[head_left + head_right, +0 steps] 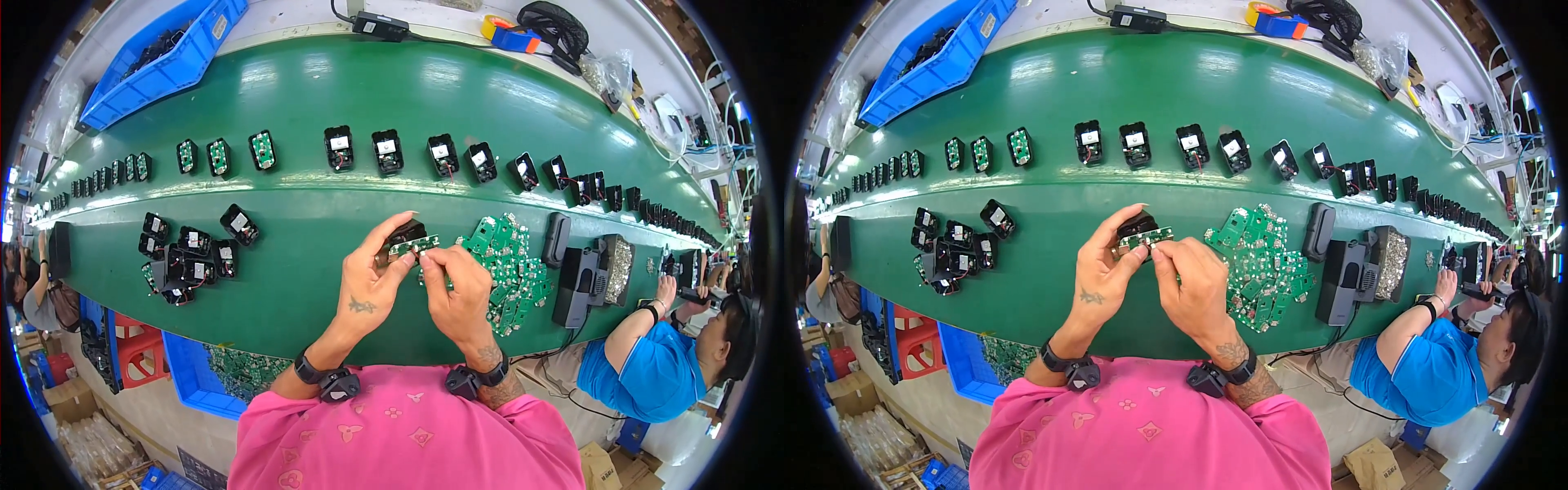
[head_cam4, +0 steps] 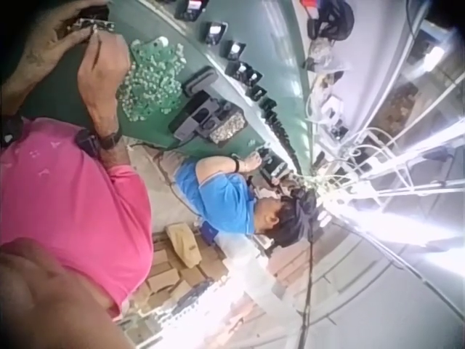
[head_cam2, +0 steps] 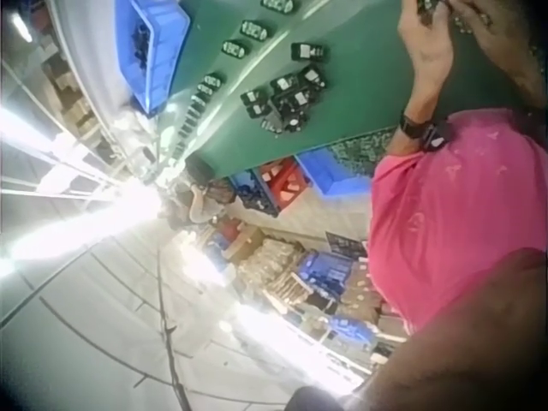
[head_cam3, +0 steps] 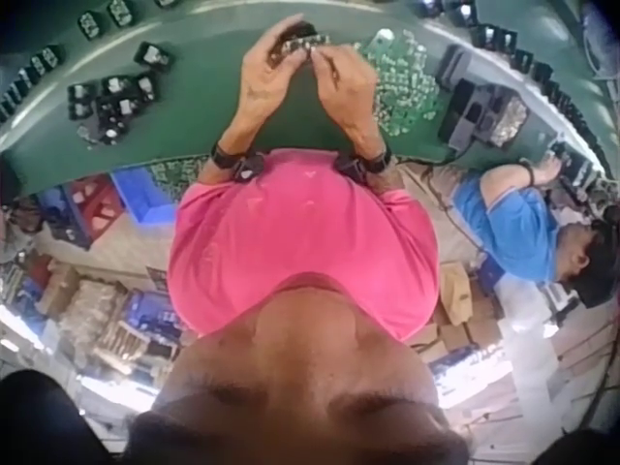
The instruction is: Manually fitting circuit boards into black plastic housings on a factory conveyor belt.
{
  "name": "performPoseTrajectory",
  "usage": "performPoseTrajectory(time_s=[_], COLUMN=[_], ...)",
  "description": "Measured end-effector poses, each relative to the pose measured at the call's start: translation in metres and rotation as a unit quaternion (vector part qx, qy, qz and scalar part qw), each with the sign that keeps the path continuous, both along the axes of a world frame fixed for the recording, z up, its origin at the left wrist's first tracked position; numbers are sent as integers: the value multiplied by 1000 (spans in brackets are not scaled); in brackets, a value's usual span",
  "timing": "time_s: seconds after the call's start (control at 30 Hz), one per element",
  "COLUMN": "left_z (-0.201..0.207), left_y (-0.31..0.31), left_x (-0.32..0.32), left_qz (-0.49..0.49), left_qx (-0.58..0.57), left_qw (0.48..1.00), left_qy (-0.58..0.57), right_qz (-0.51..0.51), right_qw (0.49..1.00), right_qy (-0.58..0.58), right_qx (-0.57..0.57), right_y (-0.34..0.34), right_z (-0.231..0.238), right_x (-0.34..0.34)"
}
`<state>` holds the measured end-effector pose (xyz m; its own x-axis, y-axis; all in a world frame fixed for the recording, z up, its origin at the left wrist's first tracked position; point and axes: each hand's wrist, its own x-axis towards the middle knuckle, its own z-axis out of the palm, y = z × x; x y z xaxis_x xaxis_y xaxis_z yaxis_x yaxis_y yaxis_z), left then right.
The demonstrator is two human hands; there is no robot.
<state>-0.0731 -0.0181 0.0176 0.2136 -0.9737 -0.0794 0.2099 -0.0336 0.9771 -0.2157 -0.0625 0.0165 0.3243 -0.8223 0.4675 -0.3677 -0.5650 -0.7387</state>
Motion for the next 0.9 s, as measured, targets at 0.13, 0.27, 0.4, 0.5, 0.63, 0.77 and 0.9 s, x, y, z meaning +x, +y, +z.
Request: performPoseTrajectory(time_s=[0.13,0.27,0.4,0.5,0.63,0.77,0.9], left_z=[-1,7,12,19,37,44,45], left_y=[3,5,8,11,14,23,34], left_x=[6,10,8,6,3,-10,-23], left_qz=[-22,-56,-67,-65,-76,-68,-77], left_qx=[-18,1,-2,1,-64,-57,-13], left_qw=[997,997,997,996,963,939,968], left_qy=[-66,-58,-25,-56,-252,-331,-237], right_qz=[69,103,124,124,142,130,142], right_qw=[995,988,983,982,980,985,986], right_qy=[13,12,18,17,26,46,21], right_qx=[68,113,133,142,140,103,80], right_y=[-2,-5,-5,-2,1,12,21], right_z=[9,18,23,23,27,29,31], right_x=[-3,-9,-14,-18,-26,-35,-51])
